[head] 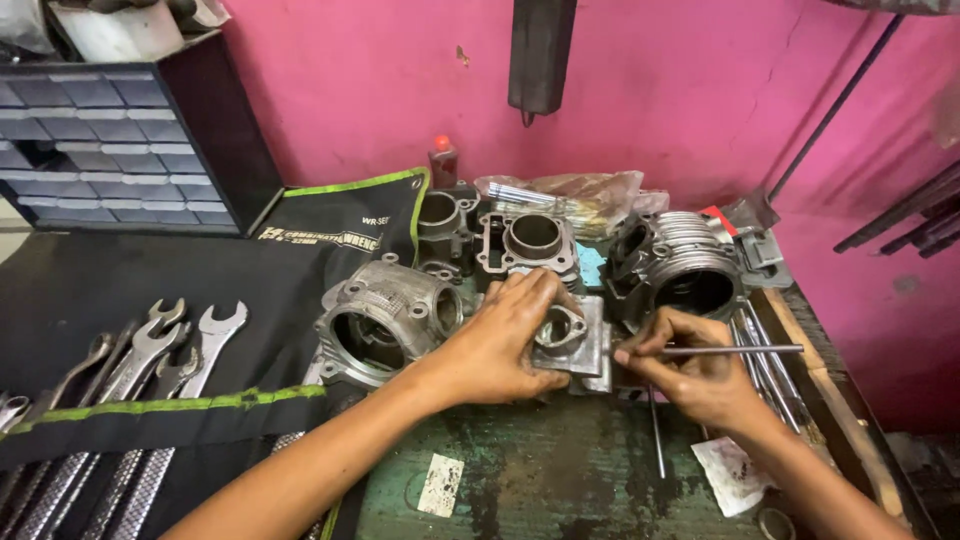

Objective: A person is cleaning and inspecting motorcycle engine cylinder blocks using a metal scribe at a workbench.

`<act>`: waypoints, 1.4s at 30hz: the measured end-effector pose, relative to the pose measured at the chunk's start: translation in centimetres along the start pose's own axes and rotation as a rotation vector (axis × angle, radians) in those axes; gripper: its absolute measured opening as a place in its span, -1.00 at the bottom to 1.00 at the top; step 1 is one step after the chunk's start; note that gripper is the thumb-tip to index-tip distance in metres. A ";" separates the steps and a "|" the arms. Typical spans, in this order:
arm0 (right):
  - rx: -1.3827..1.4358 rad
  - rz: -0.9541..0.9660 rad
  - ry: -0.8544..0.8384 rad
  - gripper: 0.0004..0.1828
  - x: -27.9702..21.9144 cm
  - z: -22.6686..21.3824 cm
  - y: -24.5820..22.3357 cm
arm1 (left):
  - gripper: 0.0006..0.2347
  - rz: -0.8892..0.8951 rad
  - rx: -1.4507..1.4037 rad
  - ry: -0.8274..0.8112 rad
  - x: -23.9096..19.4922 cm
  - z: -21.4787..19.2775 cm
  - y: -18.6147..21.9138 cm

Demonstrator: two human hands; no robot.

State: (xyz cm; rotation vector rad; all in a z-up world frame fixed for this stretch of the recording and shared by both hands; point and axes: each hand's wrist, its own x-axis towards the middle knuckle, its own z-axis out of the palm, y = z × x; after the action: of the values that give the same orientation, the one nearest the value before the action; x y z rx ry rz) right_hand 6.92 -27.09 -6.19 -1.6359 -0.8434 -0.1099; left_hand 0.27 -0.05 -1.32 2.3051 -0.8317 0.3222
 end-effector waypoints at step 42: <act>-0.052 0.187 0.270 -0.74 0.4 0.0 -3.6 | -0.43 0.090 -0.045 0.018 -0.1 -1.6 0.9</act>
State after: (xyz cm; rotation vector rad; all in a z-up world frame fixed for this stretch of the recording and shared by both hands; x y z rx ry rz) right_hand 5.16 -26.89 -2.98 -1.6945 -0.4839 -0.2173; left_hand -0.41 0.55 0.21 2.2244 -0.9265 0.3592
